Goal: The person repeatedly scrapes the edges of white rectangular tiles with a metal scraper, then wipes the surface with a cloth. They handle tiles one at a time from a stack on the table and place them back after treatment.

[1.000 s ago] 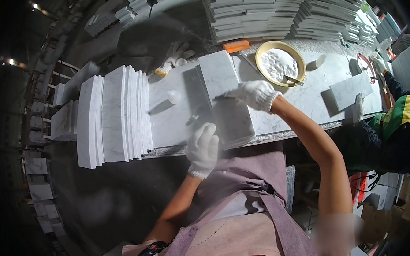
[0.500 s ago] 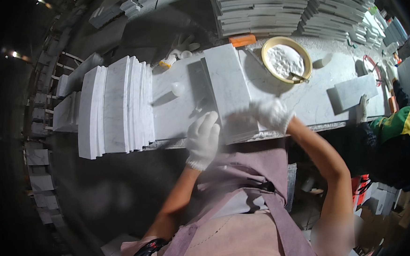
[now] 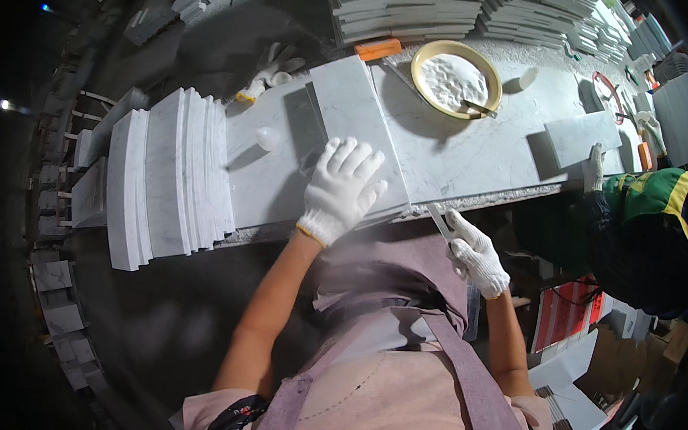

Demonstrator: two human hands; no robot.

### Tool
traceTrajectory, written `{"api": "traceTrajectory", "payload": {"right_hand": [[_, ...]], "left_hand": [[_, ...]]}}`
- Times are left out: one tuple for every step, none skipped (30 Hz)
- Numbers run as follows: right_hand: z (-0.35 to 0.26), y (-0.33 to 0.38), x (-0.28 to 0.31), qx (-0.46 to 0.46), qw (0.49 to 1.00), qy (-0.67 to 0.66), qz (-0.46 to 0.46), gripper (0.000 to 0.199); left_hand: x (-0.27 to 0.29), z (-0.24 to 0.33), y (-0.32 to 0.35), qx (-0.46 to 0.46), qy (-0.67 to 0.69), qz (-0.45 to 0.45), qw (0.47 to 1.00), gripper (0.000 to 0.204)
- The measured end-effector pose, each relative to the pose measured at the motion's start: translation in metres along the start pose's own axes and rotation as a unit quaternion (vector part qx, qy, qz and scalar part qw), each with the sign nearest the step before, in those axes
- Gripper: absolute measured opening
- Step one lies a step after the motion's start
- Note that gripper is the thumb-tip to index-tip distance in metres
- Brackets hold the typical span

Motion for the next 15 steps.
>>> {"api": "traceTrajectory", "payload": {"right_hand": [[0.007, -0.001, 0.000, -0.004, 1.000, -0.015, 0.009, 0.083], [0.013, -0.003, -0.001, -0.008, 0.999, -0.039, 0.018, 0.085], [0.017, -0.004, -0.002, -0.008, 0.999, -0.039, 0.024, 0.086], [0.019, -0.005, -0.004, -0.007, 0.999, -0.044, 0.027, 0.086], [0.019, -0.006, -0.006, -0.004, 0.998, -0.050, 0.030, 0.086], [0.020, -0.007, -0.008, -0.008, 0.998, -0.053, 0.023, 0.086], [0.021, -0.008, -0.010, -0.014, 0.998, -0.056, 0.016, 0.085], [0.021, -0.007, -0.011, -0.023, 0.998, -0.063, 0.006, 0.084], [0.022, -0.006, -0.011, -0.025, 0.998, -0.049, 0.006, 0.084], [0.022, -0.005, -0.009, -0.030, 0.999, -0.038, 0.002, 0.084], [0.023, -0.002, -0.007, -0.036, 0.999, -0.027, -0.001, 0.084], [0.025, 0.001, -0.003, -0.051, 0.999, -0.006, -0.003, 0.084], [0.027, 0.006, 0.003, -0.067, 0.998, 0.016, -0.007, 0.084], [0.031, 0.011, 0.010, -0.098, 0.994, 0.040, 0.002, 0.084], [0.033, 0.018, 0.014, -0.098, 0.995, 0.027, -0.025, 0.083]], "left_hand": [[-0.005, -0.001, -0.004, -0.001, 0.003, -0.015, 1.000, 0.050], [-0.008, 0.000, -0.005, -0.003, 0.003, -0.030, 1.000, 0.053], [-0.010, 0.003, -0.005, 0.000, 0.003, -0.045, 0.999, 0.056], [-0.009, 0.007, -0.004, -0.010, 0.003, -0.041, 0.999, 0.056], [-0.006, 0.015, -0.001, -0.021, 0.002, -0.042, 0.999, 0.056], [-0.001, 0.023, 0.003, -0.039, 0.000, -0.035, 0.999, 0.056], [0.004, 0.032, 0.008, -0.040, 0.011, -0.044, 0.998, 0.056], [0.009, 0.040, 0.012, -0.036, 0.018, -0.059, 0.997, 0.055], [0.015, 0.049, 0.016, -0.035, 0.026, -0.064, 0.997, 0.054], [0.021, 0.058, 0.018, -0.033, 0.036, -0.070, 0.996, 0.054], [0.026, 0.067, 0.021, -0.013, 0.041, -0.093, 0.995, 0.050], [0.032, 0.075, 0.023, 0.004, 0.033, -0.102, 0.994, 0.048], [0.039, 0.083, 0.025, 0.030, 0.031, -0.112, 0.993, 0.047], [0.046, 0.089, 0.025, 0.052, 0.027, -0.106, 0.993, 0.046], [0.050, 0.093, 0.025, 0.032, 0.033, -0.134, 0.990, 0.039]]}}
Point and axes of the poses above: each hand's wrist, its own y-axis away from the middle knuckle, its own x-axis out of the back of the hand, z = x × y, the point moved 5 cm from there along -y, towards the middle knuckle, and after that the axes turned 15 degrees about -x, right-handed, at the moved point
